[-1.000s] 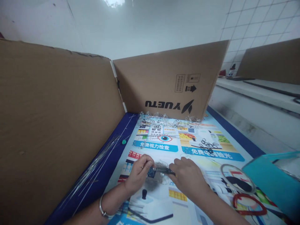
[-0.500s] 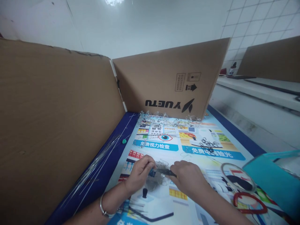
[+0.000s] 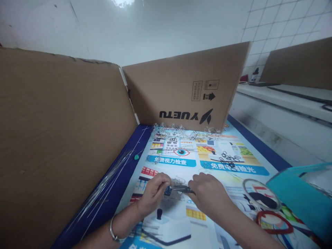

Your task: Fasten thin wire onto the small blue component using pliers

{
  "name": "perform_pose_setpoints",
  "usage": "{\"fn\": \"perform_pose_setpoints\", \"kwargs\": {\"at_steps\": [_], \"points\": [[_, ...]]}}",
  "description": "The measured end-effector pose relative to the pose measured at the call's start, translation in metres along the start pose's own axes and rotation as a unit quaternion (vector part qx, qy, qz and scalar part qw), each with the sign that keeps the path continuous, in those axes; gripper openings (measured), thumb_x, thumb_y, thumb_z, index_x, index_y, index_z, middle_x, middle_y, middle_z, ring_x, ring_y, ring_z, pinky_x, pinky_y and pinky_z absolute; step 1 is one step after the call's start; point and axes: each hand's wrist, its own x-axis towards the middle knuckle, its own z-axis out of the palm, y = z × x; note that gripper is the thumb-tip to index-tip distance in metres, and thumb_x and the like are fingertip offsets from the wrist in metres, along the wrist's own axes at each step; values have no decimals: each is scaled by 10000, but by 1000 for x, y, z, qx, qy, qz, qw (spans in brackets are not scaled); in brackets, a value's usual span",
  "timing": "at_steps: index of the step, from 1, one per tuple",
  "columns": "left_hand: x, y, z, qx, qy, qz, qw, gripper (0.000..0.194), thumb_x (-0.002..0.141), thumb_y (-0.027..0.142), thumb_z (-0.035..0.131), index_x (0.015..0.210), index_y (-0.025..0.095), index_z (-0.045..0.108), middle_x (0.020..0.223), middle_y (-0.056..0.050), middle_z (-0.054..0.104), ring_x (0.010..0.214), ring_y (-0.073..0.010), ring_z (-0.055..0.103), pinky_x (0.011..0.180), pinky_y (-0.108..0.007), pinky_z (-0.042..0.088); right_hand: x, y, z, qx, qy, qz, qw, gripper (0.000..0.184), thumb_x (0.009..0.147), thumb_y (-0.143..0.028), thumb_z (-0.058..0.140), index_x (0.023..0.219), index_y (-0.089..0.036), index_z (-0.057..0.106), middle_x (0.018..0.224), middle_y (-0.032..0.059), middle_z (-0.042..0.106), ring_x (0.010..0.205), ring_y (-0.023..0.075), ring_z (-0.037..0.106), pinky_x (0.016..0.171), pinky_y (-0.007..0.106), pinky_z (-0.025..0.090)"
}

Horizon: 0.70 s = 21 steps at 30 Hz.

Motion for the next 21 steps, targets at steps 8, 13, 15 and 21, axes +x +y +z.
{"fn": "perform_pose_setpoints", "kwargs": {"at_steps": [8, 13, 15, 21], "points": [[-3, -10, 1, -18, -3, 64, 998, 144, 876, 147, 375, 860, 178, 515, 803, -50, 556, 752, -142, 513, 687, -277, 406, 0, 1, -4, 3, 2, -2, 1000, 112, 724, -327, 598, 710, -217, 617, 728, 24, 599, 735, 185, 518, 615, 281, 291], [-3, -9, 1, -32, -10, 62, 998, 134, 871, 141, 386, 861, 180, 514, 802, -50, 554, 756, -146, 515, 690, -283, 407, 1, 1, -4, 7, -6, -3, 1000, 118, 730, -323, 589, 709, -211, 618, 726, 30, 601, 730, 183, 522, 605, 282, 292], [-3, -9, 0, -38, -10, 63, 997, 136, 873, 144, 382, 857, 178, 512, 802, -52, 555, 760, -149, 517, 695, -289, 409, 0, 1, -4, 8, -9, -2, 1000, 126, 739, -326, 578, 712, -210, 620, 726, 32, 602, 728, 183, 524, 602, 282, 295], [-3, -8, -1, -26, -16, 88, 996, 136, 863, 121, 388, 845, 182, 508, 798, -50, 561, 763, -150, 513, 701, -294, 408, 0, 1, -3, 10, -26, -2, 1000, 135, 740, -328, 574, 719, -204, 621, 731, 42, 606, 720, 183, 533, 594, 276, 309]]}}
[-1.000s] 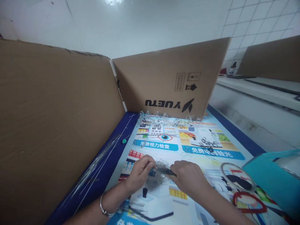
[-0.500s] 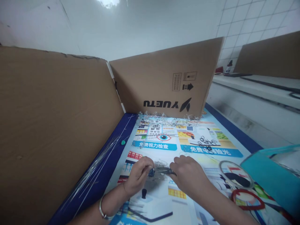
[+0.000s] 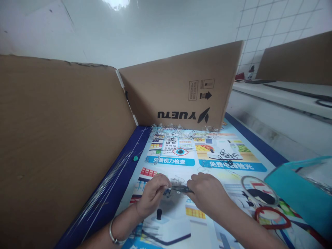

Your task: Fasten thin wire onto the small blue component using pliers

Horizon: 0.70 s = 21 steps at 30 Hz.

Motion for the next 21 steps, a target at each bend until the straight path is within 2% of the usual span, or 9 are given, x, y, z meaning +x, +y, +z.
{"fn": "perform_pose_setpoints", "kwargs": {"at_steps": [8, 14, 21], "points": [[1, 2, 1, -5, 11, -36, 999, 144, 874, 153, 381, 820, 168, 514, 777, -53, 553, 737, -144, 511, 683, -284, 406, 1, 2, 4, 12, -19, 5, 1000, 225, 766, -396, 530, 711, -196, 618, 729, 46, 612, 703, 173, 542, 577, 254, 324], [1, 3, 0, 1, 8, -46, 999, 146, 878, 170, 380, 817, 170, 513, 778, -50, 552, 742, -144, 516, 682, -276, 401, 1, 0, 5, 13, -12, 2, 1000, 251, 776, -422, 511, 694, -206, 609, 708, 29, 616, 681, 182, 556, 541, 254, 318], [1, 4, 0, 4, -3, -55, 998, 160, 878, 179, 382, 813, 160, 527, 763, -49, 548, 724, -137, 514, 670, -265, 400, 1, 0, 6, 15, -35, 2, 999, 284, 782, -444, 496, 693, -199, 610, 705, 38, 629, 665, 181, 576, 528, 247, 309]]}}
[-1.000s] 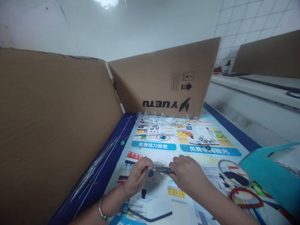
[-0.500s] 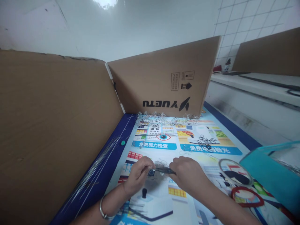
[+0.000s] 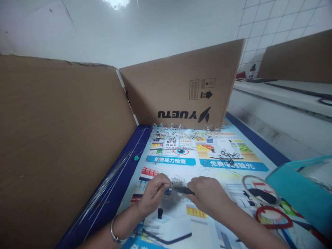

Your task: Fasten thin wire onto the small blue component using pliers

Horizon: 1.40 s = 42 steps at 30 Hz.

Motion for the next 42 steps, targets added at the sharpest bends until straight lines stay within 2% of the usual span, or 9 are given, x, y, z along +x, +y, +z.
{"fn": "perform_pose_setpoints", "kwargs": {"at_steps": [10, 21, 25, 27, 31, 36, 39, 42], "points": [[-1, 0, 0, 3, -16, -4, 1000, 172, 878, 203, 385, 808, 154, 533, 759, -55, 553, 716, -140, 508, 662, -263, 402, 0, 4, 4, 24, -29, 8, 999, 349, 779, -499, 460, 670, -210, 622, 682, 44, 645, 632, 190, 592, 517, 245, 290], [3, 8, 0, 33, -57, -47, 997, 185, 887, 225, 353, 897, 157, 524, 843, -63, 556, 765, -144, 512, 695, -258, 403, 3, 8, 3, 24, -35, 24, 999, 350, 785, -485, 449, 678, -205, 630, 677, 55, 653, 630, 196, 598, 506, 249, 285], [3, 5, 1, 43, -58, -29, 997, 197, 886, 243, 347, 867, 155, 522, 835, -63, 549, 767, -148, 500, 700, -263, 399, 3, 5, 3, 20, -35, 28, 999, 331, 787, -473, 454, 695, -207, 629, 708, 54, 654, 646, 199, 597, 518, 251, 297], [3, 4, 1, 48, -48, -30, 997, 204, 886, 248, 350, 821, 156, 521, 802, -57, 543, 748, -146, 494, 688, -259, 395, 3, 4, 5, 29, -35, 30, 999, 331, 792, -469, 449, 708, -203, 626, 725, 52, 649, 662, 193, 594, 527, 249, 299], [4, 3, 1, 70, -11, -70, 995, 223, 884, 255, 363, 750, 162, 516, 712, -31, 521, 664, -132, 472, 624, -239, 379, 5, 9, 5, 80, -35, 31, 996, 335, 790, -481, 445, 718, -200, 612, 747, 36, 630, 709, 182, 580, 547, 242, 298], [4, -3, -1, 89, 68, -94, 989, 219, 880, 269, 364, 773, 165, 525, 712, -23, 521, 651, -132, 474, 624, -241, 381, 12, 26, 8, 165, -19, 64, 984, 320, 804, -458, 421, 713, -193, 576, 732, 13, 592, 673, 140, 538, 561, 222, 298], [6, -8, -4, 111, 121, -109, 980, 236, 879, 290, 355, 748, 170, 510, 696, -16, 515, 657, -136, 481, 627, -243, 380, 16, 31, 17, 162, -2, 104, 981, 263, 799, -402, 433, 705, -190, 557, 721, 9, 579, 676, 137, 521, 553, 214, 291], [8, -12, -7, 128, 155, -111, 973, 250, 883, 288, 341, 720, 173, 491, 676, -5, 500, 664, -136, 475, 643, -245, 369, 18, 27, 28, 157, 6, 109, 982, 194, 785, -338, 452, 723, -190, 562, 727, 7, 578, 703, 140, 519, 575, 215, 299]]}}
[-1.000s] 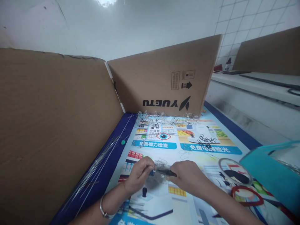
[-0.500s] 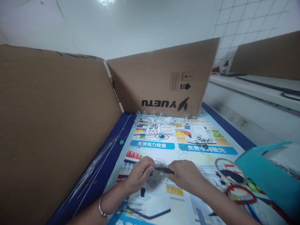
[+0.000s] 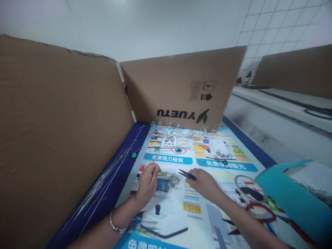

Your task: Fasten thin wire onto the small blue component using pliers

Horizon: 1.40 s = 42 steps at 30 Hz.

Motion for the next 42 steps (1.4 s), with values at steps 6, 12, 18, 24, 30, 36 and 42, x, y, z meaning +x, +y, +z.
{"fn": "perform_pose_setpoints", "kwargs": {"at_steps": [6, 12, 18, 24, 30, 36, 42], "points": [[5, -1, 0, -28, 19, -24, 999, 256, 883, 283, 349, 687, 177, 474, 651, 17, 467, 638, -123, 444, 620, -225, 347, 0, -11, 17, -18, 28, -15, 999, 148, 758, -307, 492, 779, -204, 595, 758, 2, 590, 762, 153, 523, 661, 238, 317], [8, -7, 2, -82, 32, -74, 993, 282, 865, 343, 376, 666, 176, 485, 614, 21, 462, 610, -127, 456, 574, -221, 351, 6, -18, 20, -30, 33, -6, 999, 157, 756, -314, 502, 842, -219, 593, 791, -7, 601, 778, 151, 526, 668, 231, 325], [10, -13, 3, -90, 51, -70, 992, 284, 865, 332, 370, 648, 179, 471, 590, 23, 449, 595, -128, 452, 550, -225, 343, 12, -24, 21, -48, 24, 22, 998, 176, 773, -349, 486, 751, -195, 568, 754, 7, 601, 729, 150, 541, 616, 220, 321], [9, -11, 0, -75, 49, -73, 993, 282, 881, 319, 342, 664, 180, 457, 617, 23, 459, 613, -125, 444, 600, -232, 336, 20, -28, 29, -39, 44, 35, 998, 164, 771, -352, 478, 766, -203, 544, 721, 1, 598, 675, 146, 541, 562, 214, 298], [8, -12, 1, -87, 63, -73, 991, 273, 875, 306, 354, 663, 176, 465, 618, 26, 466, 597, -119, 437, 585, -224, 335, 20, -32, 31, -21, 46, 25, 998, 175, 760, -304, 462, 641, -190, 522, 666, 5, 579, 625, 143, 520, 536, 218, 279], [8, -10, 1, -85, 80, -76, 990, 278, 863, 306, 365, 647, 177, 483, 587, 33, 465, 567, -115, 438, 576, -220, 340, 18, -24, 31, 63, 43, 36, 996, 199, 755, -320, 444, 640, -189, 541, 630, 1, 567, 623, 143, 517, 554, 220, 316], [8, -18, 1, -106, 93, -108, 984, 272, 856, 324, 353, 671, 185, 495, 565, 33, 476, 541, -119, 461, 550, -223, 353, 21, -13, 23, 168, 0, 59, 984, 194, 709, -344, 478, 704, -187, 593, 613, -17, 572, 563, 121, 497, 514, 204, 345]]}}
